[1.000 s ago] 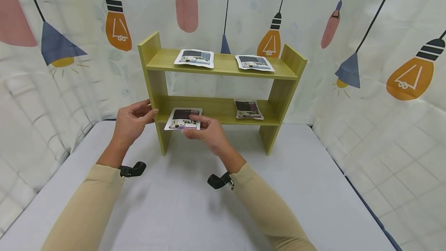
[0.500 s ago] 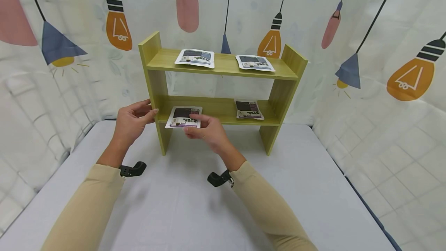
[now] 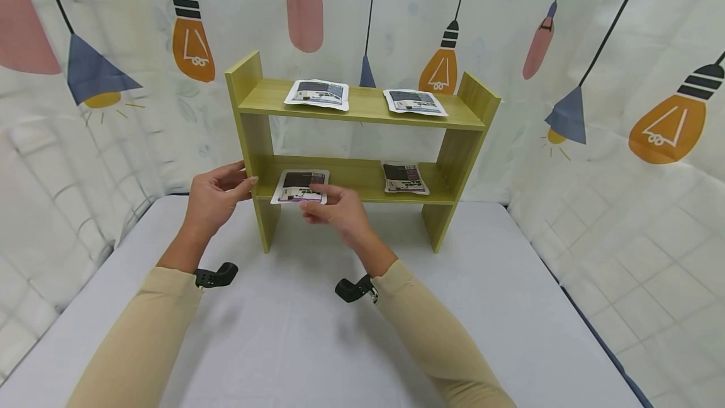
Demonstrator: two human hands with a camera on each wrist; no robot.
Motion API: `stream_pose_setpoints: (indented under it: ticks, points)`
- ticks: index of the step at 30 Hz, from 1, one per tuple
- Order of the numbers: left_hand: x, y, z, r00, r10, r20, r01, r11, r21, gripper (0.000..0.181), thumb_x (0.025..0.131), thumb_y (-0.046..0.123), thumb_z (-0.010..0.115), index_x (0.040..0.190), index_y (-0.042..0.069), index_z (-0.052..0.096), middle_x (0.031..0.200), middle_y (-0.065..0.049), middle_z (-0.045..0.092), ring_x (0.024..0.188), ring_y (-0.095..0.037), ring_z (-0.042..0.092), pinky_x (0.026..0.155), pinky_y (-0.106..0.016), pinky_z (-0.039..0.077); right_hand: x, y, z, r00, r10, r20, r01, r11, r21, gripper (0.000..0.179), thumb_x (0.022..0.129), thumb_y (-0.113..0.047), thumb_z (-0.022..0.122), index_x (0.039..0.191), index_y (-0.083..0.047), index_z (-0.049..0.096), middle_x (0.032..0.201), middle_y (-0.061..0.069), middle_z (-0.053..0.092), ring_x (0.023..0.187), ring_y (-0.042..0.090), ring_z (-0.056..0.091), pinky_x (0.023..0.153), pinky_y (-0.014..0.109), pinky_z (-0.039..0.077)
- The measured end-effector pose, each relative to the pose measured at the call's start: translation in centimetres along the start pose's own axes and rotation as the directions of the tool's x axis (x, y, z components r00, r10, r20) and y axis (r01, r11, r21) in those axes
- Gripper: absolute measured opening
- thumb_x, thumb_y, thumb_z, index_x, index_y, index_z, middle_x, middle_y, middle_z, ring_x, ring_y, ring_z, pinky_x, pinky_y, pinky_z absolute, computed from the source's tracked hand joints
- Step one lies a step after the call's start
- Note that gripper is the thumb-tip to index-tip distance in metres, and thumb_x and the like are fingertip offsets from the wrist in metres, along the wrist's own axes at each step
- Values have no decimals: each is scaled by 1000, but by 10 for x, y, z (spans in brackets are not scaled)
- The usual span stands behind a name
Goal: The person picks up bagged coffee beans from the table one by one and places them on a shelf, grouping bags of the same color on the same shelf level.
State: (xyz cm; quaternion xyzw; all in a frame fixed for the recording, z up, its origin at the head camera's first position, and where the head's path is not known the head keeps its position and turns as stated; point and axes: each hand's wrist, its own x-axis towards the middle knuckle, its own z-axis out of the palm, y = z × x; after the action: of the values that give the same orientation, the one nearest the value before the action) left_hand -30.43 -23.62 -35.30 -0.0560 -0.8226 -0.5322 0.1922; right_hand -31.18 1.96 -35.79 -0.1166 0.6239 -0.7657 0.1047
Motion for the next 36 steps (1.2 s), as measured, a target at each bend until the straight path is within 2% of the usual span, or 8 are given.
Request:
stream_pose_setpoints:
  ticks: [18, 36]
  points:
    - [1, 0, -1, 1000, 2, 9, -1, 1000, -24, 56, 96, 34, 72, 148, 18, 57, 133, -18, 68, 95, 10, 65, 76, -13, 59, 4, 3, 7, 995, 8, -96, -6, 1000, 26, 45, 83, 0, 83, 127, -4, 71, 81, 13, 76, 63, 18, 74, 65, 31, 65]
    - [0, -1, 0, 1000, 9, 9, -9, 1000, -27, 56, 96, 35, 72, 148, 18, 57, 132, -20, 68, 95, 11, 65, 76, -14, 60, 4, 3, 12, 993, -18, -119, 23, 999, 44, 40, 83, -3, 83, 122, -2, 73, 75, 13, 74, 60, 18, 73, 61, 30, 64]
